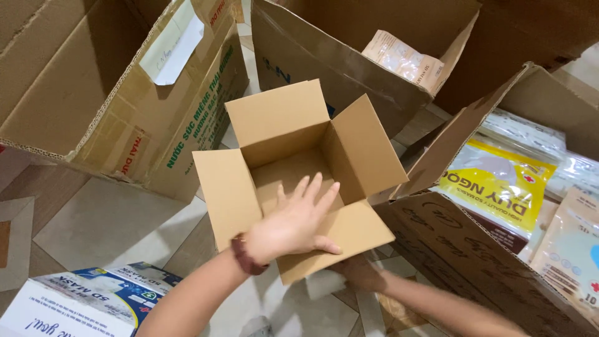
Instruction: Sorting and packing packs of face masks into cardboard boxes while sitting on the floor.
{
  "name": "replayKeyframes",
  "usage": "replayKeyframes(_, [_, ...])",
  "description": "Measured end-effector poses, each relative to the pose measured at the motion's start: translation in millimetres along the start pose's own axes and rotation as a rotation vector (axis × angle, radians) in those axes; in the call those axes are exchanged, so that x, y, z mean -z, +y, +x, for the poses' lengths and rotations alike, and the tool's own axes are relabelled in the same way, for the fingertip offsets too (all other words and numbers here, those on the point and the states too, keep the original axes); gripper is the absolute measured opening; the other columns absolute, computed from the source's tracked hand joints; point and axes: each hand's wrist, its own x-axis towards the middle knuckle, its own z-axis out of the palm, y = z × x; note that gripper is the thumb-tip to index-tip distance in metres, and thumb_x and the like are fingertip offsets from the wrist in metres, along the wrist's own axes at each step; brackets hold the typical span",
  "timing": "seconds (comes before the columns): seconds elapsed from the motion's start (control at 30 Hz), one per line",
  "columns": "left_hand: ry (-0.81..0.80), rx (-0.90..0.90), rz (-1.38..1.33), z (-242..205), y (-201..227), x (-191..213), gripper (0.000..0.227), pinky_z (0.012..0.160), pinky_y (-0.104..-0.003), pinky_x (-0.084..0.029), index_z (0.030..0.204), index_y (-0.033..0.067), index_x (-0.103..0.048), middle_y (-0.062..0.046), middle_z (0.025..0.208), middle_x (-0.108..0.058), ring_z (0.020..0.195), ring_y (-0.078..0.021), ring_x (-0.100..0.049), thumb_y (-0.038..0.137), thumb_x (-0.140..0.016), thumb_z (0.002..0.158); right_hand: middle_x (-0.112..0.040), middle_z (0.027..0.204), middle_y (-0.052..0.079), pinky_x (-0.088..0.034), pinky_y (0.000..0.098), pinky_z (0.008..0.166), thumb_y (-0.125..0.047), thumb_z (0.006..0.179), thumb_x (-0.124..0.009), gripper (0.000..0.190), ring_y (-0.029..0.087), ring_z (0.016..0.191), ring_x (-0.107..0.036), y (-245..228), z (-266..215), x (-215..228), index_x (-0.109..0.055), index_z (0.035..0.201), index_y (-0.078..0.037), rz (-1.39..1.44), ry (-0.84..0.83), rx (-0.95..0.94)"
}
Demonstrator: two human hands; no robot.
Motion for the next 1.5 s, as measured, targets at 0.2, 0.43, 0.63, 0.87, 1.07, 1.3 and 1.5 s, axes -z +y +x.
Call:
replayKeyframes(0.2, [-0.273,0.157,-0.078,12,-9,-26,0.129,0.107,-0.066,-0.038,0.163,0.0133,-0.014,-0.029,0.142,-0.051,0.128,-0.0463,-0.052,0.073,-0.076,0.067,-0.067,0.123,0.020,-0.051,0.0469,0.101,-0.022,0.082,-0.073,0.064,0.036,0.117,-0.064,61,-62,18,-0.049,0.141,-0.015,-0.020,-0.510,-0.389])
replayKeyframes(0.43, [-0.331,0.101,0.033,26,4,-16,0.116,0.088,-0.048,-0.055,0.160,0.0138,-0.022,-0.025,0.103,-0.072,0.099,-0.0413,-0.070,0.075,-0.069,0.073,-0.069,0.112,0.019,-0.051,0.0459,0.093,-0.017,0.083,-0.079,0.043,0.034,0.107,-0.064,93,-103,-13,-0.058,0.119,-0.007,0.115,-0.215,-0.293])
replayKeyframes(0.63, [-0.142,0.069,0.238,30,22,0,0.113,0.091,-0.046,-0.055,0.161,0.0117,-0.025,-0.022,0.132,-0.060,0.115,-0.0383,-0.063,0.071,-0.068,0.075,-0.072,0.115,0.009,-0.053,0.0310,0.091,-0.018,0.082,-0.082,0.056,0.015,0.105,-0.065,4,-124,114,-0.061,0.130,0.001,0.975,-0.131,-0.220])
replayKeyframes(0.87, [0.218,-0.309,0.149,29,93,42,0.092,0.098,-0.048,-0.045,0.152,0.0098,-0.037,-0.024,0.143,-0.051,0.126,-0.0423,-0.052,0.052,-0.072,0.078,-0.067,0.133,0.022,-0.048,0.0384,0.112,-0.027,0.074,-0.075,0.078,0.030,0.122,-0.066,-18,-128,142,-0.054,0.142,0.006,1.863,0.078,0.080])
replayKeyframes(1.07, [-0.002,-0.393,-0.027,32,107,18,0.098,0.098,-0.049,-0.045,0.158,0.0087,-0.030,-0.025,0.143,-0.049,0.126,-0.0429,-0.053,0.050,-0.075,0.081,-0.065,0.135,0.023,-0.047,0.0443,0.113,-0.034,0.080,-0.065,0.073,0.035,0.122,-0.065,11,-137,91,-0.055,0.143,0.001,2.246,0.087,-0.048])
replayKeyframes(1.3, [0.117,-0.350,-0.069,49,129,10,0.105,0.101,-0.055,-0.043,0.153,0.0168,-0.041,-0.035,0.159,-0.028,0.133,-0.0512,-0.043,0.038,-0.088,0.063,-0.070,0.130,0.012,-0.050,0.0423,0.111,-0.045,0.094,-0.056,0.055,0.026,0.119,-0.068,-12,-102,53,-0.063,0.133,-0.006,2.256,0.241,-0.325])
replayKeyframes(1.5, [0.373,-0.533,0.041,63,157,19,0.071,0.110,-0.061,-0.033,0.128,0.0246,-0.061,-0.027,0.153,-0.036,0.143,-0.0467,-0.033,0.033,-0.087,0.062,-0.070,0.129,0.013,-0.051,0.0395,0.108,-0.049,0.098,-0.053,0.059,0.024,0.116,-0.067,-1,-114,82,-0.062,0.138,-0.006,2.202,-0.026,-0.325])
